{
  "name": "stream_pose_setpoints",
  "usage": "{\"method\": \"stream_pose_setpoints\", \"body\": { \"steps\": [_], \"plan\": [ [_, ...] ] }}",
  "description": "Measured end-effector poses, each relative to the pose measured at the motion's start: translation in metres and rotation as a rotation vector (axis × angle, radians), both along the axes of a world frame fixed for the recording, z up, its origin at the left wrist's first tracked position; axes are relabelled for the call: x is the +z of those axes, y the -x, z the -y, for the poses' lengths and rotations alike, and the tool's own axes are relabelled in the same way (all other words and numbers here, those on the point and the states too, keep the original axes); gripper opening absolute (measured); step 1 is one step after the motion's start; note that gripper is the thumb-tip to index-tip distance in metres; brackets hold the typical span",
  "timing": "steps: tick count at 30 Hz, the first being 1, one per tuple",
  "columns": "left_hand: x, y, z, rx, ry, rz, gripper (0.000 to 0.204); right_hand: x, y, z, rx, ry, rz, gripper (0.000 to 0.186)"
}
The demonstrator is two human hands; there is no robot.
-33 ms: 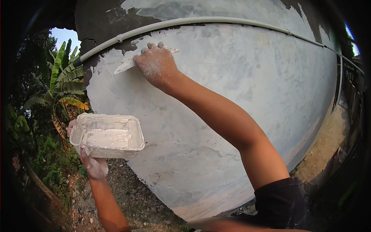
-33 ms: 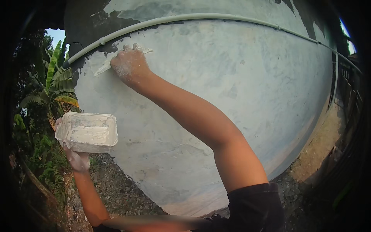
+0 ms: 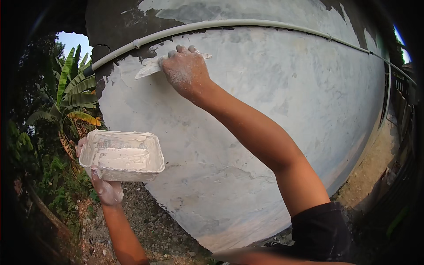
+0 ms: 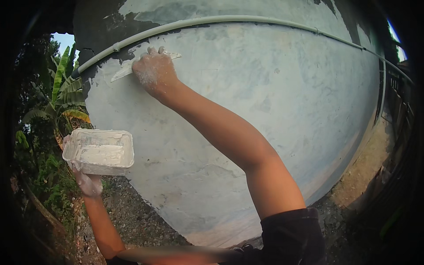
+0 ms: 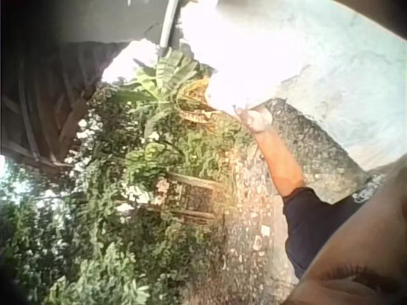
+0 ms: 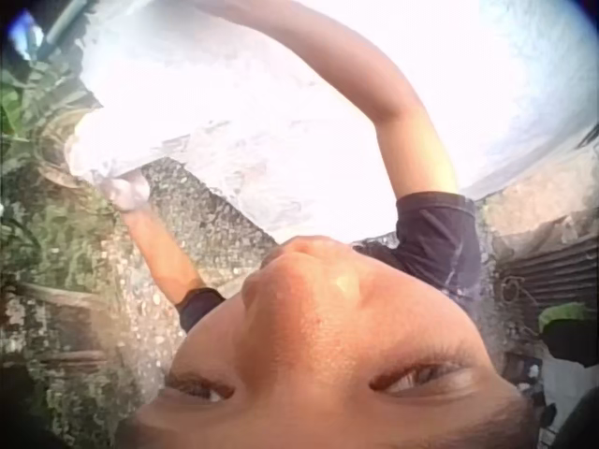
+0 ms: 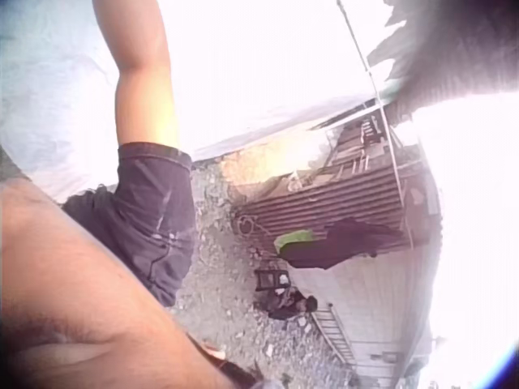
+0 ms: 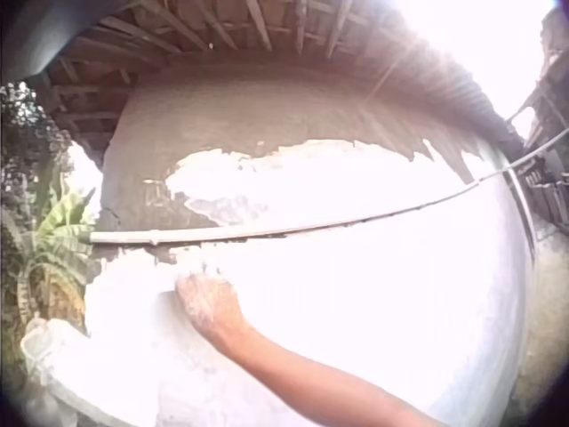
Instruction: Applying white putty or plaster to an exterior wall using a trowel.
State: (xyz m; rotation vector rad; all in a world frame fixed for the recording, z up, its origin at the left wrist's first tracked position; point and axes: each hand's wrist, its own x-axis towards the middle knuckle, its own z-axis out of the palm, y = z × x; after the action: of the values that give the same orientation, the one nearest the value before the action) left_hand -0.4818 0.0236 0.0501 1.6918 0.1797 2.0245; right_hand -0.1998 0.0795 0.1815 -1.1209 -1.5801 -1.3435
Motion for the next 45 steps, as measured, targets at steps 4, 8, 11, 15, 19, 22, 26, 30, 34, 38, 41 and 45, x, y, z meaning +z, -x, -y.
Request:
{"method": "stream_pose_setpoints", "body": {
  "steps": [4,8,11,15,19,22,26,30,34,38,41,45],
  "plan": [
    [-0.008,0.008,0.002,0.003,0.011,0.01,0.09,-0.012,-0.079,0.012,0.145,-0.246,-0.352,0.026],
    [-0.025,0.032,-0.017,-0.033,0.105,0.027,0.091,-0.01,-0.153,0.031,0.77,-0.207,-0.962,0.02],
    [-0.025,0.036,-0.022,-0.049,0.112,0.012,0.091,0.004,-0.152,0.05,1.152,-0.154,-1.144,0.021],
    [-0.013,0.005,-0.01,0.0,0.019,-0.015,0.093,0.016,-0.154,0.027,1.404,-0.237,-1.204,0.026],
    [-0.011,-0.002,-0.004,0.019,0.01,0.001,0.094,0.017,-0.132,-0.002,1.462,-0.395,-1.229,0.027],
    [-0.01,0.001,0.0,0.027,0.019,-0.011,0.095,0.02,-0.12,-0.013,1.453,-0.489,-1.22,0.027],
    [-0.007,-0.001,0.008,0.046,0.008,-0.041,0.099,0.028,-0.101,-0.02,1.559,-0.487,-1.259,0.029],
    [-0.006,-0.005,0.009,0.094,0.012,-0.01,0.101,0.027,-0.053,-0.04,1.119,-0.524,-1.188,0.032],
    [-0.016,0.014,0.013,0.108,0.043,-0.032,0.1,0.004,-0.053,-0.02,1.278,-0.436,-1.033,0.036],
    [-0.02,0.021,0.014,0.134,0.08,-0.018,0.1,-0.01,-0.077,-0.008,0.771,-0.584,-0.588,0.024],
    [-0.021,0.026,0.012,0.139,0.091,0.006,0.098,-0.014,-0.062,-0.016,0.38,-0.56,-0.339,0.026],
    [-0.023,0.028,0.015,0.141,0.071,0.029,0.098,-0.01,-0.047,-0.039,0.25,-0.525,-0.265,0.029]
  ]
}}
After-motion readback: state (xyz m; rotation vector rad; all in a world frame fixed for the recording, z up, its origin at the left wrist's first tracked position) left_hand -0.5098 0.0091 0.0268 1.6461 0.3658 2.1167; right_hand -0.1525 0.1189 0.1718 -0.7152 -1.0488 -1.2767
